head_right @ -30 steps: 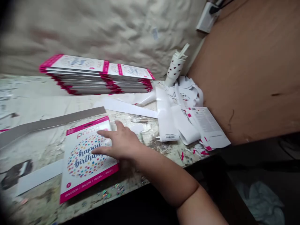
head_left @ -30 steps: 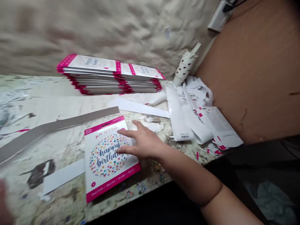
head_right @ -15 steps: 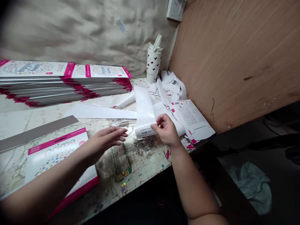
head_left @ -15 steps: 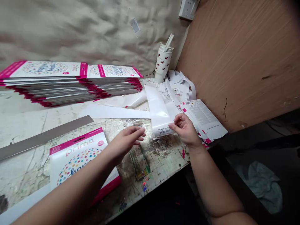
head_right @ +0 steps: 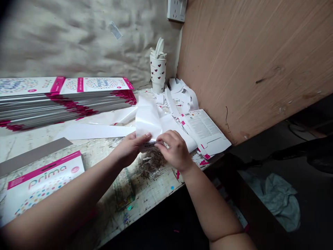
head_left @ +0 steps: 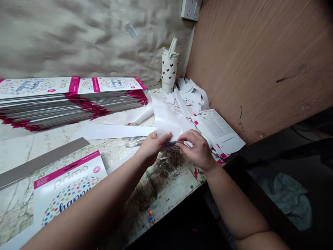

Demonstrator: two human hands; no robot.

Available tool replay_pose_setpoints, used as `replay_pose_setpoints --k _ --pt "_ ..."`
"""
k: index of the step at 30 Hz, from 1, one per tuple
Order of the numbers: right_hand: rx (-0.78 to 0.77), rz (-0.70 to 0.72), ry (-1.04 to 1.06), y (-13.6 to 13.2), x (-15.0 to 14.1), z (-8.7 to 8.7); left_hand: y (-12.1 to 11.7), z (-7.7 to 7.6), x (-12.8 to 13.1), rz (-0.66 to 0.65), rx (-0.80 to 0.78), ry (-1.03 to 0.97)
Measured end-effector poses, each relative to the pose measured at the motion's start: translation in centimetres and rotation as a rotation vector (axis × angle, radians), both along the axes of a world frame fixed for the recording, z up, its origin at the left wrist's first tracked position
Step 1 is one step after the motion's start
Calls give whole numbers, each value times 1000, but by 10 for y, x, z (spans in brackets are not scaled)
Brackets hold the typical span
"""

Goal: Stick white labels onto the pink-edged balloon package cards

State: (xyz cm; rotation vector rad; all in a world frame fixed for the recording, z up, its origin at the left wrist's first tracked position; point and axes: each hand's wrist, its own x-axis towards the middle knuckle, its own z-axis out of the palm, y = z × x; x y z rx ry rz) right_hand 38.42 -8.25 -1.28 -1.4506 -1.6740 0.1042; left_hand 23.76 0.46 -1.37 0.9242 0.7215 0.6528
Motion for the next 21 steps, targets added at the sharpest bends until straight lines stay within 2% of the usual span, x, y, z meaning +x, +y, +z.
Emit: replay_pose_setpoints --k 8,10,12,13,15,17,18,19,21 --pt "245 -190 -352 -3 8 -13 -4 3 6 56 3 -51" --pt "320 -231 -394 -6 4 -15 -2 2 11 75 2 -44" --pt "313 -229 -375 -16 -3 -11 4 0 17 92 4 -9" --pt "253 -167 -337 -23 -7 -6 9 -1 20 108 9 18" --pt "73 111 -170 -38 -13 6 17 -2 20 147 32 93" --pt "-70 435 114 -48 -15 16 24 5 4 195 82 183" --pt "-109 537 267 -48 -16 20 25 12 -12 225 108 216" --pt "-135 569 401 -45 -17 22 24 21 -34 246 164 261" --pt "-204 487 543 -29 -24 21 16 43 -94 295 326 399"
